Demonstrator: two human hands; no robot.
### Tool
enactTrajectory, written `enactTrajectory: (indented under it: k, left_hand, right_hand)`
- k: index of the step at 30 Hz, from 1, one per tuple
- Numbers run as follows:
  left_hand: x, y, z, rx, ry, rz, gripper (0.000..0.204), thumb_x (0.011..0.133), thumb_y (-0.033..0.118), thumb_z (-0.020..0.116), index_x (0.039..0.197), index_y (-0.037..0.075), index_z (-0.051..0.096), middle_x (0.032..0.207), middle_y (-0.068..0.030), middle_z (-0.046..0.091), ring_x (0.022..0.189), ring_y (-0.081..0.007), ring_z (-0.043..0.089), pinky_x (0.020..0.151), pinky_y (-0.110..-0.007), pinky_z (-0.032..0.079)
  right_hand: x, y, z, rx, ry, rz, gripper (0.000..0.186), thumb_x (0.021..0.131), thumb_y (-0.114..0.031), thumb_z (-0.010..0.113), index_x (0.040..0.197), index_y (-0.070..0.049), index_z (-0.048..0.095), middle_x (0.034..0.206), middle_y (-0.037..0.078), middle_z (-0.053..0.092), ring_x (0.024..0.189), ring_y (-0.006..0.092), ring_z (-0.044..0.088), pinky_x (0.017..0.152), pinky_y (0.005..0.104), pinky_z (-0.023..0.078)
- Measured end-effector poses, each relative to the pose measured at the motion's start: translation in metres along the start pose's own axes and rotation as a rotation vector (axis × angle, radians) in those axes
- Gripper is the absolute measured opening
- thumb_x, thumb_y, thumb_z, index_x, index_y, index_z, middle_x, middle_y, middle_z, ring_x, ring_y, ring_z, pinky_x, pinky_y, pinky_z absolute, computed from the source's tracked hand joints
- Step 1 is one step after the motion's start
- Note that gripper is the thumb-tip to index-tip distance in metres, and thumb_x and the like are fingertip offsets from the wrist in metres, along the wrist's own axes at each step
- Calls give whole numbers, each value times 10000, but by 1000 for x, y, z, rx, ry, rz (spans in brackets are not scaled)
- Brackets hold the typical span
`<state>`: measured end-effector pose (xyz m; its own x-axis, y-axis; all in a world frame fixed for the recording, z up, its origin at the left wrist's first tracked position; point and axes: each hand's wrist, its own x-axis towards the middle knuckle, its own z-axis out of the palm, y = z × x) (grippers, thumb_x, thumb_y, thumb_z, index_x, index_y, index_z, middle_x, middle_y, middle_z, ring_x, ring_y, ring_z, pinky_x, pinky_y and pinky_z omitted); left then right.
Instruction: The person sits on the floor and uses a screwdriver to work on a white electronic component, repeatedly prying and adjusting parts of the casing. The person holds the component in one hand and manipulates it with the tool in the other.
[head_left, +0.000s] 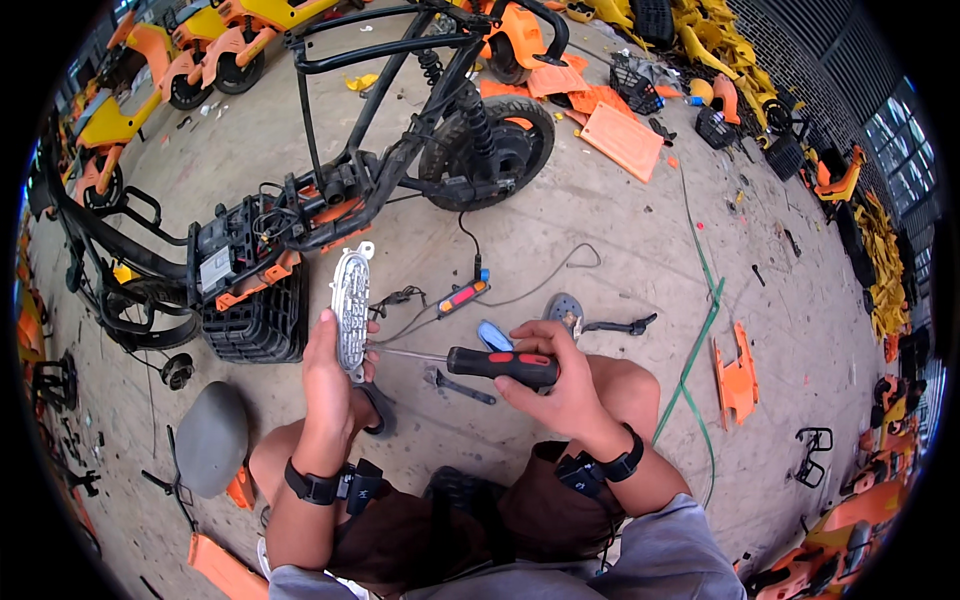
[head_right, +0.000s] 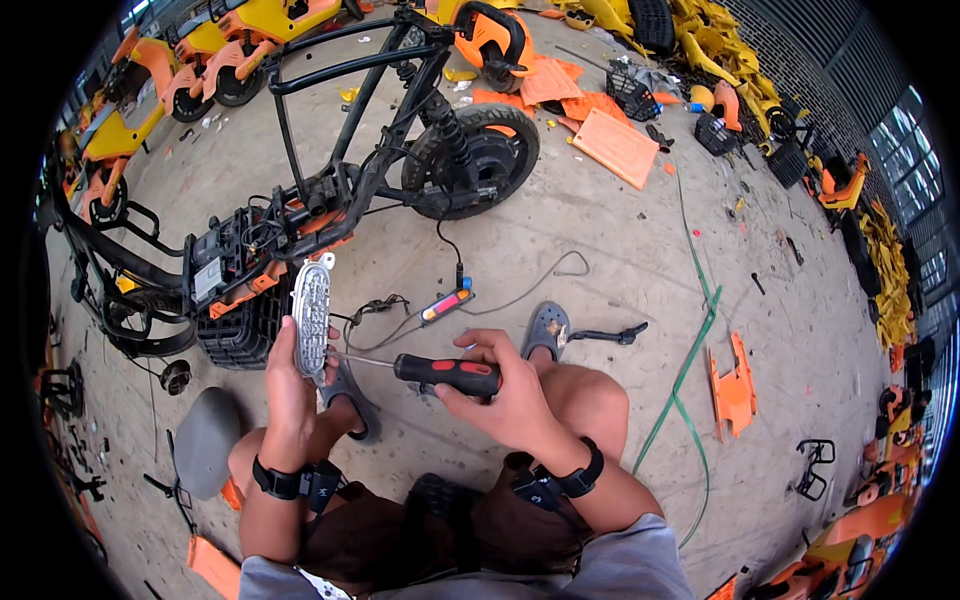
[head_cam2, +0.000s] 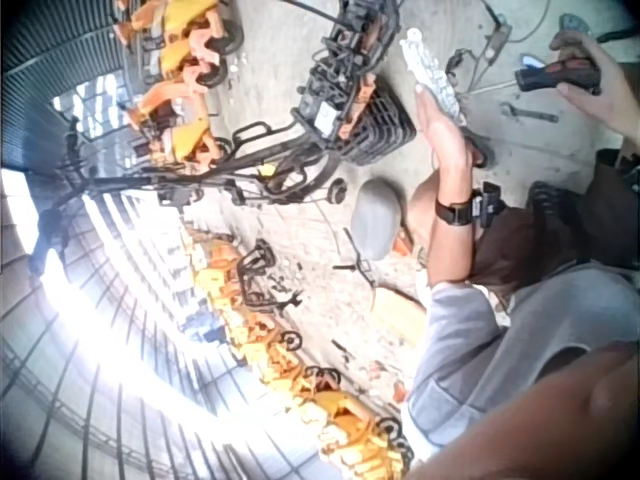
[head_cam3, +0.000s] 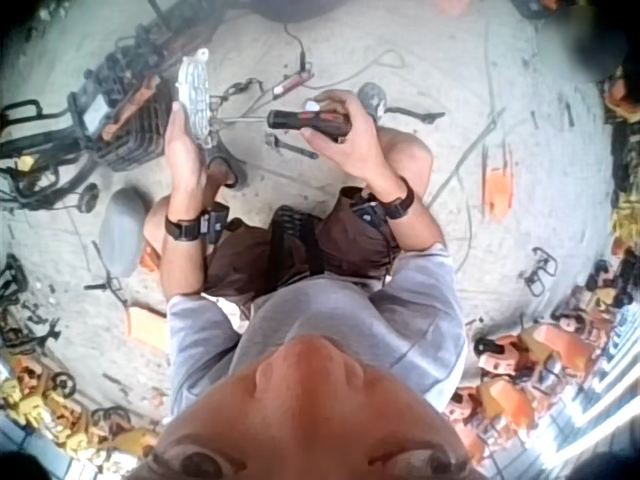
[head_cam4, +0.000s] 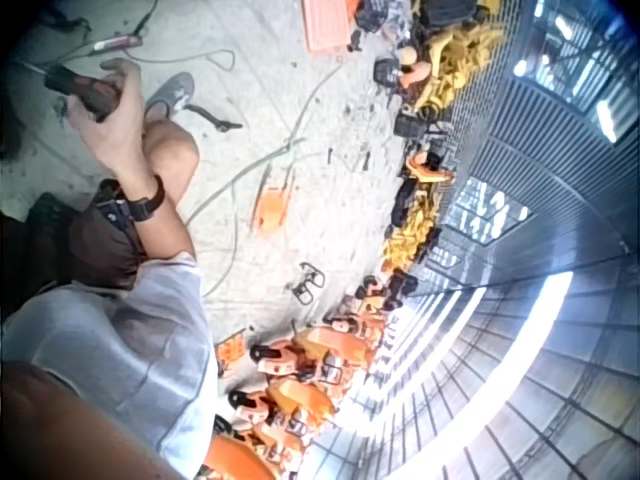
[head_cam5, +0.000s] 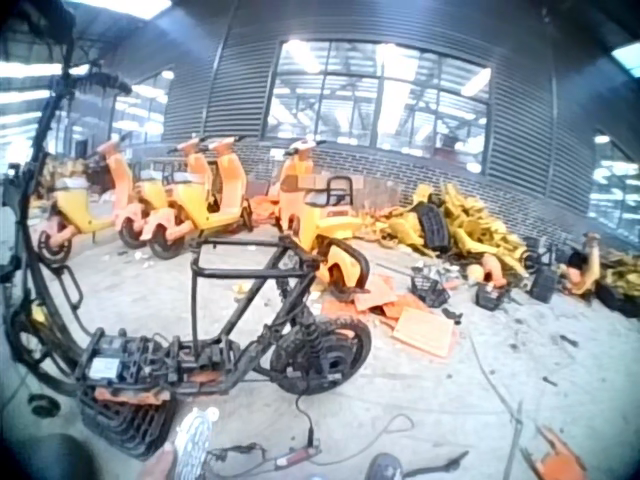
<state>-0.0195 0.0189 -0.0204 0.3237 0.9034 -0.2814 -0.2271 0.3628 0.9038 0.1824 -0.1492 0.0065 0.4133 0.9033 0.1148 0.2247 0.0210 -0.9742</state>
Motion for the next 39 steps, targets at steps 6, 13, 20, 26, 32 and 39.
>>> enactTrajectory:
  k: [6, 13, 20, 26, 32, 39]
  left_hand:
    - [2, -7, -9, 10, 22, 12, 448, 1091, 383, 337, 1200, 29, 590, 929, -91, 699, 615, -115, 580, 494, -242, 430]
    - [-7, 1, -12, 32, -64, 149, 522, 1092, 410, 344, 1368, 5, 523, 1008, -86, 665, 705, -105, 567, 579, -242, 443]
    - [0, 6, -20, -159, -64, -115, 479, 1094, 398, 308, 1210, 28, 589, 970, -117, 701, 688, -166, 618, 578, -289, 462]
    - [-6, 2, -11, 62, -75, 80, 494, 1091, 407, 345, 1317, 17, 548, 988, -90, 678, 688, -110, 587, 553, -233, 434]
    - [-3, 0, -10, 240, -21, 57, 487, 1084, 410, 382, 1332, 29, 556, 988, -50, 668, 706, -84, 568, 558, -222, 413]
    - [-1, 2, -12, 173, -50, -14, 452, 1087, 396, 371, 1274, 41, 580, 967, -57, 688, 686, -94, 577, 562, -235, 427]
  right_hand:
    - [-3, 4, 6, -203, 61, -188, 375, 775, -132, 851, 1079, -17, 664, 963, 102, 728, 794, 144, 691, 713, 272, 529]
    - [5, -6, 9, 200, 47, 407, 168, 931, -83, 683, 1039, 7, 592, 806, 56, 676, 614, 64, 589, 591, 197, 460]
    - [5, 1, 18, -339, 110, -377, 374, 732, -77, 839, 1045, -3, 648, 790, 70, 702, 699, 197, 677, 660, 299, 527]
    - [6, 1, 13, -150, 46, 96, 173, 887, -138, 736, 913, 24, 681, 717, 66, 684, 598, 108, 623, 565, 249, 468]
    - [3, 15, 7, -222, -83, -31, 401, 853, -77, 724, 1185, -28, 505, 835, 60, 688, 645, 55, 566, 563, 212, 435]
    - [-4, 9, 9, -137, -48, -75, 387, 847, -98, 775, 1150, -12, 551, 851, 65, 723, 663, 72, 591, 592, 234, 466]
